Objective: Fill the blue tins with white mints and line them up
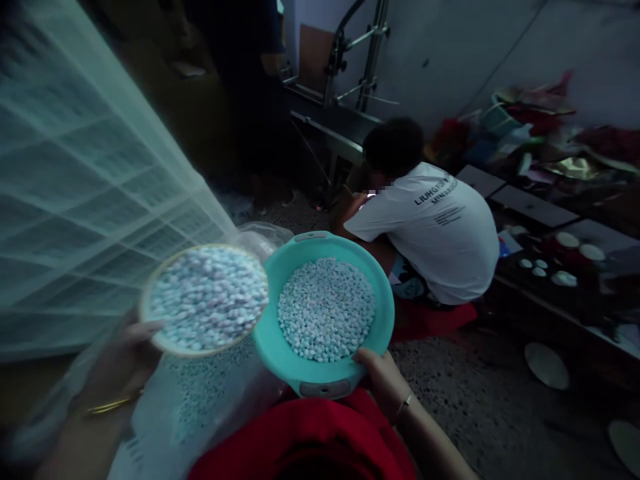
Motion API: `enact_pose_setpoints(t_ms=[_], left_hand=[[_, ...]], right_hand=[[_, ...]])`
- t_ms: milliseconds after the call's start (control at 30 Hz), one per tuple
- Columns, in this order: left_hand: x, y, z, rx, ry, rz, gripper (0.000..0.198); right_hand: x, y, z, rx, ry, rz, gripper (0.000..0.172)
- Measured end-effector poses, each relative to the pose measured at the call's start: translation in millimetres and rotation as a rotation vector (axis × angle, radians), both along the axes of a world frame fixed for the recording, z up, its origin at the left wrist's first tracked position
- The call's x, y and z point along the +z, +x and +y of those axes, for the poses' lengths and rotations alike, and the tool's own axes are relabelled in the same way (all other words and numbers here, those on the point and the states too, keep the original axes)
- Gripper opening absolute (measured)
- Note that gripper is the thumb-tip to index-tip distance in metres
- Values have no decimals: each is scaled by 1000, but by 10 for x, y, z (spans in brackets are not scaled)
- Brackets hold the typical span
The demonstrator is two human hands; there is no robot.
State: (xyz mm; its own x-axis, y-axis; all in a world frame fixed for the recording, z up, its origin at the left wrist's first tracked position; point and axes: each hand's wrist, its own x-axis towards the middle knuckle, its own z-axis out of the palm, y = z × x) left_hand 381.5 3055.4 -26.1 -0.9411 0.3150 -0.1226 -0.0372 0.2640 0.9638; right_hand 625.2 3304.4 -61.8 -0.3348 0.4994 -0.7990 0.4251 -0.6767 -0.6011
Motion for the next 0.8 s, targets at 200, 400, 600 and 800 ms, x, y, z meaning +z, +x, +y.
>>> enact_pose_setpoints(t_ms=[200, 400, 600, 800], left_hand=[[21, 345, 874, -562, -284, 612, 91], [-148, 494, 1003, -859, -314, 1305, 68], [-188, 561, 391, -289, -250, 1090, 88], [-1025, 520, -360, 264, -309, 193, 81]], right_hand=[[-111, 15, 9, 5, -25, 47, 37], [-187, 67, 33, -25, -19, 57, 31], [-207, 137, 27, 6, -35, 34, 23], [-169, 157, 32, 63, 16, -92, 16]])
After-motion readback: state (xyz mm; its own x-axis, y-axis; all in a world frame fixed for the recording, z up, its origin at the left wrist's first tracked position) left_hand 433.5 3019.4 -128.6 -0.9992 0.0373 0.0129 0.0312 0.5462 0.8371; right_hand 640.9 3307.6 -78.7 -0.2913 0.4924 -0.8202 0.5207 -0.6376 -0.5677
